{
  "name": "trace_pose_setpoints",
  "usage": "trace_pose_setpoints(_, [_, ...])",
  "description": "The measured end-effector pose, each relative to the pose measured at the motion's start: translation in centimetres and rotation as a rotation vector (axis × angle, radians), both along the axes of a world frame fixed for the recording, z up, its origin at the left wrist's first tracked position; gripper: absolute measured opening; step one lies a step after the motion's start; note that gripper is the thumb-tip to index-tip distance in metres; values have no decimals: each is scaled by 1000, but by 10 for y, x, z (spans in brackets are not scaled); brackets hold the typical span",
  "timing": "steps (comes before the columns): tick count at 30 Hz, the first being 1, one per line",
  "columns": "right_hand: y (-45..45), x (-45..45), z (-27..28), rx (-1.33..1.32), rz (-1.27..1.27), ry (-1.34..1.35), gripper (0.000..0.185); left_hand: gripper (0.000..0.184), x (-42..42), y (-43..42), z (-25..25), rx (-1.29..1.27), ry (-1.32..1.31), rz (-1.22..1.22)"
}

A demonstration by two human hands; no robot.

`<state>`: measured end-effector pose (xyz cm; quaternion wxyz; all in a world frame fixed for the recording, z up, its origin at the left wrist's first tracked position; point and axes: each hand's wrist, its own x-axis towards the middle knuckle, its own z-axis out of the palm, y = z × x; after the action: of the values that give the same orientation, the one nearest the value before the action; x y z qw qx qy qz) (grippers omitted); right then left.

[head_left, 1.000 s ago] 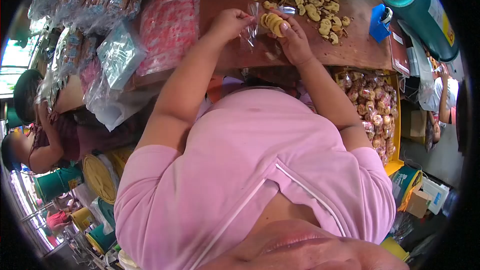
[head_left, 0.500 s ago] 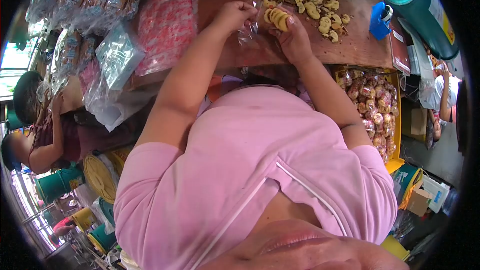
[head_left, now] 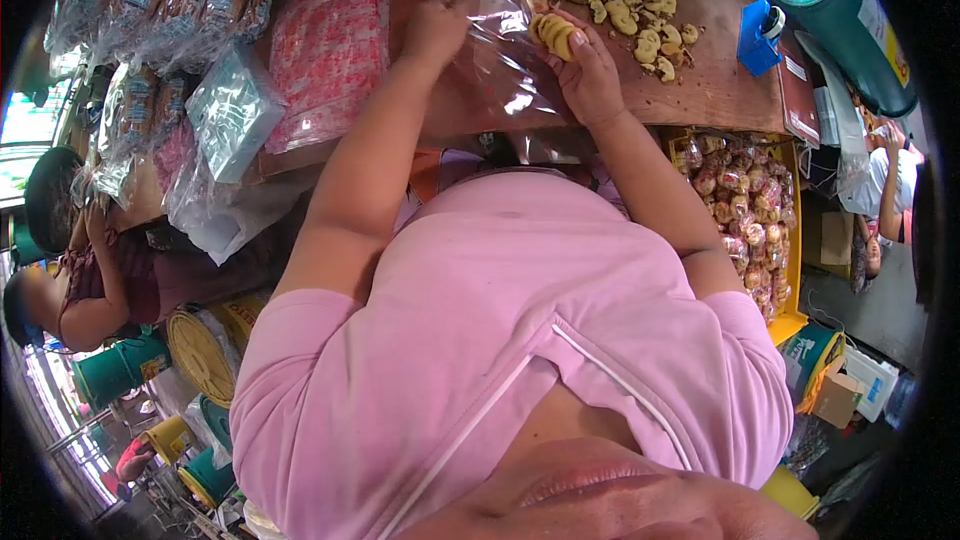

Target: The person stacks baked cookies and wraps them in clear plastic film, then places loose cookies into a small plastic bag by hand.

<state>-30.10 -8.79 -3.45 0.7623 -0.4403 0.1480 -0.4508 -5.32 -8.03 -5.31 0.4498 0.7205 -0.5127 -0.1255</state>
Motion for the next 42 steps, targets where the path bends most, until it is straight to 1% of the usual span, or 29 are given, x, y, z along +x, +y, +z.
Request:
trace_pose_setpoints(3, [-5,0,-8,19,-40,47,41,58,26,16,36,-56,59,120])
trace_pose_setpoints(5, [-3,3,-8,27,-60,88,41,56,89,21,38,78,-32,233])
trace_pose_setpoints(7, [-1,2,-5,23,-43,102,41,50,140,43,62,198,38,300])
trace_pose_setpoints(8, [1,3,-4,22,-32,107,41,48,156,56,70,141,88,256])
trace_pose_setpoints(10, [2,4,-2,31,9,120,42,48,158,69,65,-220,-369,540])
trace_pose_setpoints(11, [0,3,-2,34,27,124,43,49,157,70,63,-351,-547,541])
trace_pose_setpoints(12, [-4,3,-4,-31,51,157,44,51,147,72,70,-475,-736,559])
trace_pose_setpoints(13, [-9,2,-8,-92,75,195,46,54,109,71,86,-535,-864,441])
trace_pose_setpoints(14, [-12,1,-11,-151,99,236,47,54,82,66,84,-347,-824,314])
trace_pose_setpoints(15, [-13,0,-12,-149,127,242,47,55,56,58,81,-162,-776,187])
trace_pose_setpoints(17, [-16,0,-9,-150,185,251,49,49,17,36,45,-165,-812,70])
trace_pose_setpoints(18, [-14,0,-6,-136,179,232,49,43,3,33,24,-86,-808,33])
trace_pose_setpoints(19, [-11,-1,-2,-124,172,214,49,37,-9,32,17,-10,-803,-5])
trace_pose_setpoints(22, [-4,-9,13,-47,122,152,51,28,-30,36,17,64,-678,-174])
trace_pose_setpoints(25, [7,-16,22,57,91,100,53,28,-19,19,13,349,-342,-354])
trace_pose_setpoints(27, [7,-15,20,73,93,108,52,29,-10,19,6,278,-101,-273])
trace_pose_setpoints(29, [4,-11,7,52,110,162,51,29,-8,19,-8,166,-192,-142])
trace_pose_setpoints(30, [3,-9,3,17,106,163,49,29,-12,22,-12,92,-401,-50])
trace_pose_setpoints(32, [2,-4,-3,-56,105,165,47,29,-12,24,-17,59,-579,-34])
trace_pose_setpoints(34, [1,-4,1,-51,147,181,45,29,-12,22,3,136,-518,-194])
trace_pose_setpoints(37, [-3,-10,-4,-83,143,267,45,27,-19,21,15,211,-525,-252])
trace_pose_setpoints(40, [1,-13,0,-197,109,353,47,20,-13,12,7,290,-323,-320])
trace_pose_setpoints(41, [3,-12,2,-244,102,378,48,19,-12,13,2,243,-244,-298])
trace_pose_setpoints(42, [1,-13,-3,-286,53,495,53,18,-14,18,1,198,-164,-273])
